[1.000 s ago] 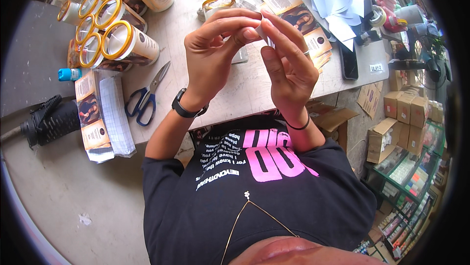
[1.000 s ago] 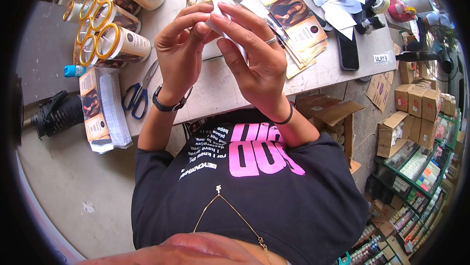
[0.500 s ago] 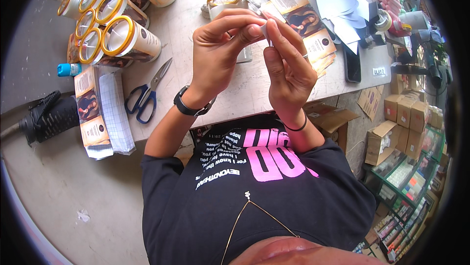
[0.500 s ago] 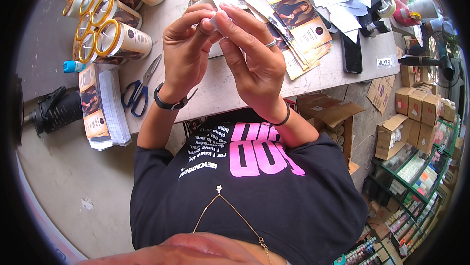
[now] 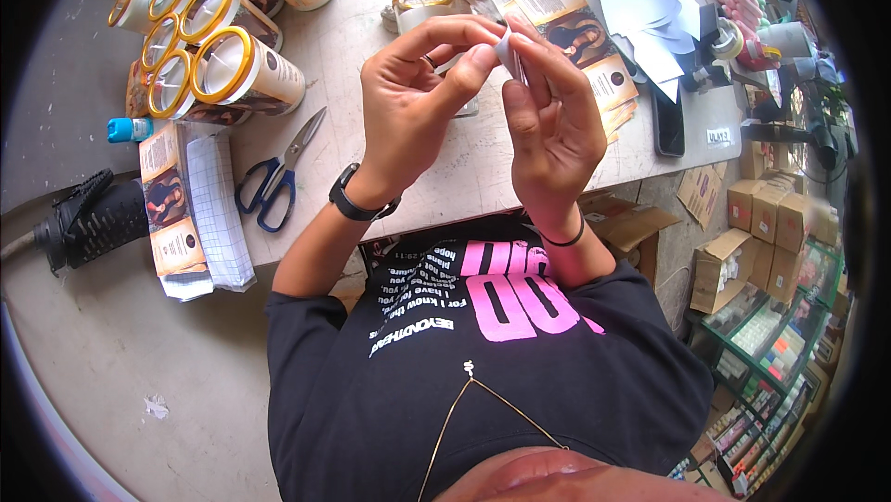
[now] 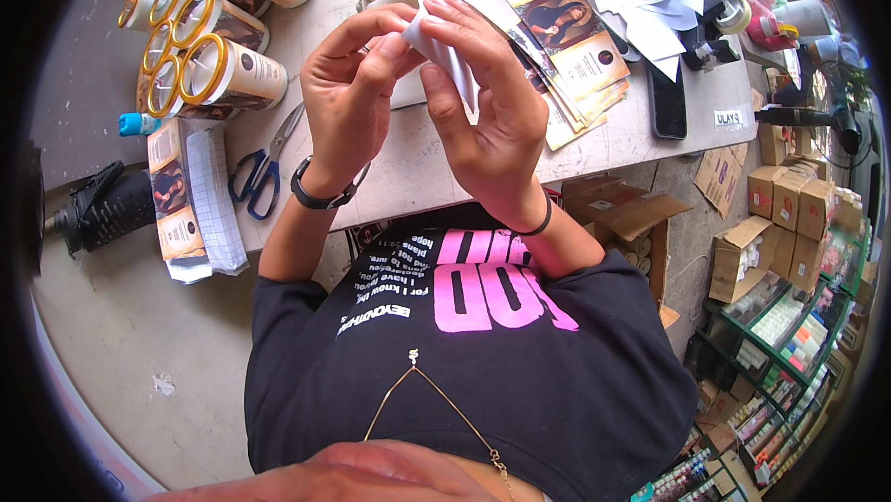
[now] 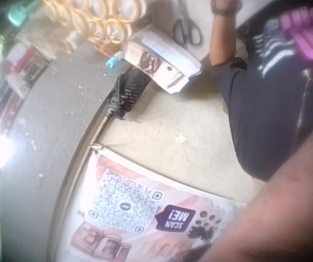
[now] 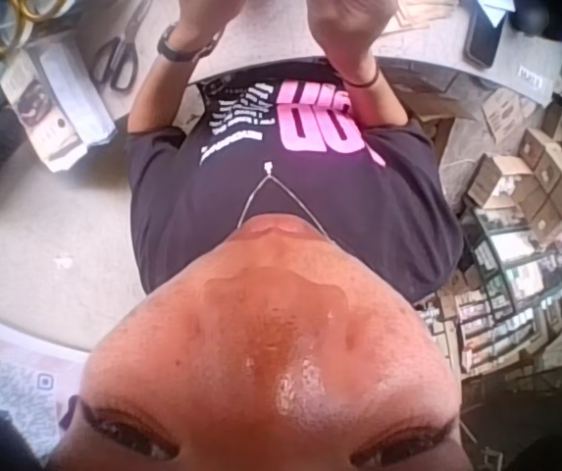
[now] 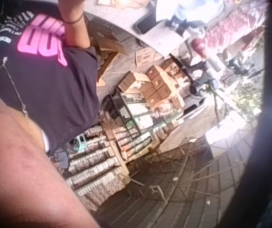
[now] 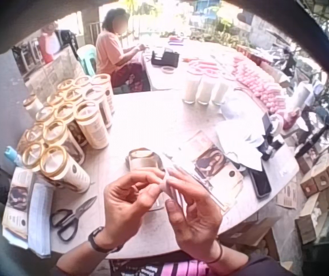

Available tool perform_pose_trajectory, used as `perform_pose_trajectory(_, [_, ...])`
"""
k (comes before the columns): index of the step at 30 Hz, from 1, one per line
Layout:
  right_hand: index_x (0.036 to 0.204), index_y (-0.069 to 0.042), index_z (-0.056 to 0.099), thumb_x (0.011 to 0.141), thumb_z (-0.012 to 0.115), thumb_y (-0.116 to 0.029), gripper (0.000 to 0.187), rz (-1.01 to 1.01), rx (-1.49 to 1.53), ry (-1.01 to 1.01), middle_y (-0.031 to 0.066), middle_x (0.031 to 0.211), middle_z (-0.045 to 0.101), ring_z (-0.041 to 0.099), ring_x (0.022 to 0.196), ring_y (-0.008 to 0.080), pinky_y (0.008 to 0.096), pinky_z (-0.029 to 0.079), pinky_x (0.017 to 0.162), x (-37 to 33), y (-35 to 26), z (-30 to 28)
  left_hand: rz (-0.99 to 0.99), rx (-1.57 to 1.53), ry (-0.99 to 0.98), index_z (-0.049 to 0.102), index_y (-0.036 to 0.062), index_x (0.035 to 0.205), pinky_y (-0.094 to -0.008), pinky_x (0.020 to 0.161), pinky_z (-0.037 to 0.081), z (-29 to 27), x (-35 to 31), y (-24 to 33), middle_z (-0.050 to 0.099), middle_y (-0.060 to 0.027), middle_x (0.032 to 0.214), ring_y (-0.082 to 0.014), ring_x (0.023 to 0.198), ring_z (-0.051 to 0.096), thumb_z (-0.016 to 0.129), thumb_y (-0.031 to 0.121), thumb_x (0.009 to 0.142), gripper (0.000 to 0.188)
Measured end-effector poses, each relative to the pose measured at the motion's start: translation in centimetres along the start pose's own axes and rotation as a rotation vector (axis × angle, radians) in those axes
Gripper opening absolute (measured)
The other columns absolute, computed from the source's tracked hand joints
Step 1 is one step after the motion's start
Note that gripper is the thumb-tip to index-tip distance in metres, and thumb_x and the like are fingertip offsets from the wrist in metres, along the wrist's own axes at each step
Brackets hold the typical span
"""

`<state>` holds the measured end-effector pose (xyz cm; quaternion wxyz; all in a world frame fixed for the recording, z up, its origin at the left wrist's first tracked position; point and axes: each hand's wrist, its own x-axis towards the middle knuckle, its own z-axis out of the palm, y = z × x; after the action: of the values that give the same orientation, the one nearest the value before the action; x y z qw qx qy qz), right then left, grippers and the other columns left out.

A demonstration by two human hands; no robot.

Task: The person wraps printed paper labels around cylindrical white candles and secures them with clear tape. They handle each candle one at a time, aligning the label and smoothing it before taping the seam.

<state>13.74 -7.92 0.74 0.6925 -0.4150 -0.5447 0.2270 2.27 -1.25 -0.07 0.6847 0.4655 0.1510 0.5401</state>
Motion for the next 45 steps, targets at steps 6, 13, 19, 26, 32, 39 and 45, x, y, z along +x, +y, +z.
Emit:
perform_pose_trajectory(6, [0.114,0.006,0.062,0.090,0.069,-0.002,0.026,-0.049,-0.186,-0.012,0.0217,0.121,0.066,0.060,0.121,0.0341,0.0393,0.048,0.103,0.4,-0.2,-1.0,-0.003,0.092,-0.070,0.071,-0.0022,0.102,-0.0276,0.087,0.053,-0.1,-0.2,0.2,0.067,-0.0088,0.107,-0.0153,0.108,0.061,0.070,0.003,0.090,0.013])
perform_pose_trajectory(13, [0.106,0.004,0.056,0.097,0.060,-0.004,0.013,0.098,-0.045,0.131,0.0224,0.111,0.070,0.066,0.108,0.0216,0.0341,0.052,0.094,0.4,-1.5,-1.3,-0.046,0.216,-0.128,0.069,-0.0035,0.099,-0.0338,0.097,0.056,1.1,-0.7,1.0,0.054,-0.0095,0.121,-0.0180,0.113,0.058,0.070,0.002,0.088,0.012])
perform_pose_trajectory(19, [0.113,0.004,0.058,0.105,0.043,-0.020,0.029,0.619,0.625,0.338,0.0124,0.102,0.069,0.067,0.092,0.0174,0.0319,0.055,0.085,3.9,1.5,-7.8,-0.363,-0.326,-0.134,0.061,0.0008,0.113,-0.0459,0.110,0.040,-0.1,-0.4,2.1,0.047,-0.0149,0.142,-0.0266,0.133,0.045,0.064,0.022,0.092,0.030])
perform_pose_trajectory(26, [0.119,0.008,0.055,0.106,0.039,-0.017,0.033,0.512,1.025,0.291,0.0204,0.114,0.066,0.067,0.106,0.0241,0.0348,0.059,0.091,3.3,5.0,-24.6,-0.356,-0.899,-0.121,0.049,0.0047,0.135,-0.0496,0.106,0.045,-5.1,0.1,4.2,0.055,-0.0142,0.136,-0.0305,0.128,0.052,0.063,0.044,0.093,0.059])
perform_pose_trajectory(32, [0.107,0.005,0.054,0.107,0.043,-0.018,0.025,-0.194,-0.365,1.155,0.0169,0.109,0.064,0.067,0.094,0.0260,0.0342,0.056,0.079,7.3,-1.7,-27.7,-0.247,-0.862,-0.037,0.046,0.0078,0.137,-0.0504,0.104,0.047,-6.5,0.6,4.8,0.054,-0.0109,0.136,-0.0278,0.127,0.053,0.062,0.044,0.093,0.059])
perform_pose_trajectory(39, [0.109,0.003,0.054,0.096,0.056,-0.016,0.023,-0.104,-1.765,0.034,0.0270,0.109,0.066,0.064,0.108,0.0465,0.0442,0.058,0.086,11.8,10.6,-18.0,-0.255,-0.782,0.017,0.046,0.0047,0.136,-0.0496,0.103,0.049,-7.9,0.6,4.9,0.055,-0.0123,0.134,-0.0272,0.125,0.054,0.062,0.040,0.093,0.057])
perform_pose_trajectory(45, [0.116,0.003,0.052,0.101,0.045,-0.030,0.036,0.424,-1.379,-0.269,0.0318,0.113,0.063,0.060,0.110,0.0536,0.0650,0.040,0.101,14.6,19.4,-20.7,-0.257,-0.866,-0.091,0.047,0.0023,0.134,-0.0487,0.105,0.048,-7.5,1.8,5.5,0.057,-0.0132,0.133,-0.0272,0.125,0.055,0.064,0.034,0.093,0.055])
